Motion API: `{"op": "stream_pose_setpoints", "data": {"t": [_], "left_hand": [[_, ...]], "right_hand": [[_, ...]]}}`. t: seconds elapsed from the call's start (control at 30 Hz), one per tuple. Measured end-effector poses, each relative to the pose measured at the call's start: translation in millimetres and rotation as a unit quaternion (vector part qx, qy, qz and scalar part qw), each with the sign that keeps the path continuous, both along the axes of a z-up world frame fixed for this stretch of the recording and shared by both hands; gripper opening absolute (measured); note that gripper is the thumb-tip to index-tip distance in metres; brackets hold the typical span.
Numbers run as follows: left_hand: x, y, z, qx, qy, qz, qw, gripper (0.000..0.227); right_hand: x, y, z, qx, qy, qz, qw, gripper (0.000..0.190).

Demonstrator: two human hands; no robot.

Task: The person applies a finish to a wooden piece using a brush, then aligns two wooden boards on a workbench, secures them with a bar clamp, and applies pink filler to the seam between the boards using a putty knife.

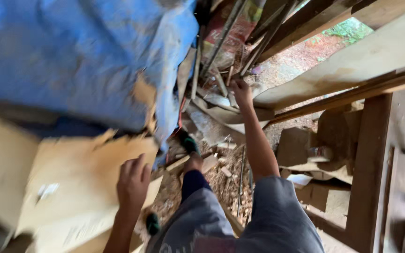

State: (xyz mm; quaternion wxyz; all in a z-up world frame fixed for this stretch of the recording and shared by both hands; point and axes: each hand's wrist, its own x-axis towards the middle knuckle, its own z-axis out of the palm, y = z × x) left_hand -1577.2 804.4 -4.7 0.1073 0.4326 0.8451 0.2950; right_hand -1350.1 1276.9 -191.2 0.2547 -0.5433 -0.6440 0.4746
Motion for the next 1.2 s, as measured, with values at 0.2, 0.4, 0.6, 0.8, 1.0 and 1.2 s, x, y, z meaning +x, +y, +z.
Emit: {"op": "stream_pose_setpoints", "data": {"t": [0.2,0.4,0.6,0.8,1.0,1.2], "left_hand": [[-15.4,120.1,-36.3,-0.071,-0.006,0.015,0.997,0.052],[30.6,132.5,-103.0,-0.156,-0.130,0.094,0.975,0.048],[-4.0,154.0,-158.7,-0.188,-0.195,0.121,0.955,0.046],[30.9,115.6,-153.7,-0.167,-0.230,0.125,0.951,0.044],[92.3,73.6,-91.6,-0.129,-0.244,0.155,0.948,0.042],[93.4,72.7,-22.1,-0.074,-0.253,0.237,0.935,0.037]], "right_hand": [[-67.8,205.9,-113.4,0.075,-0.087,-0.010,0.993,0.032],[-121.1,382.4,-164.4,0.170,-0.124,0.006,0.978,0.045],[-163.9,468.7,-171.9,0.122,0.007,-0.120,0.985,0.068],[-183.3,355.1,-150.1,0.078,0.096,-0.065,0.990,0.056],[-144.0,213.1,-137.1,0.129,0.233,0.031,0.963,0.063],[-92.5,187.4,-35.7,0.106,0.245,0.044,0.963,0.075]]}}
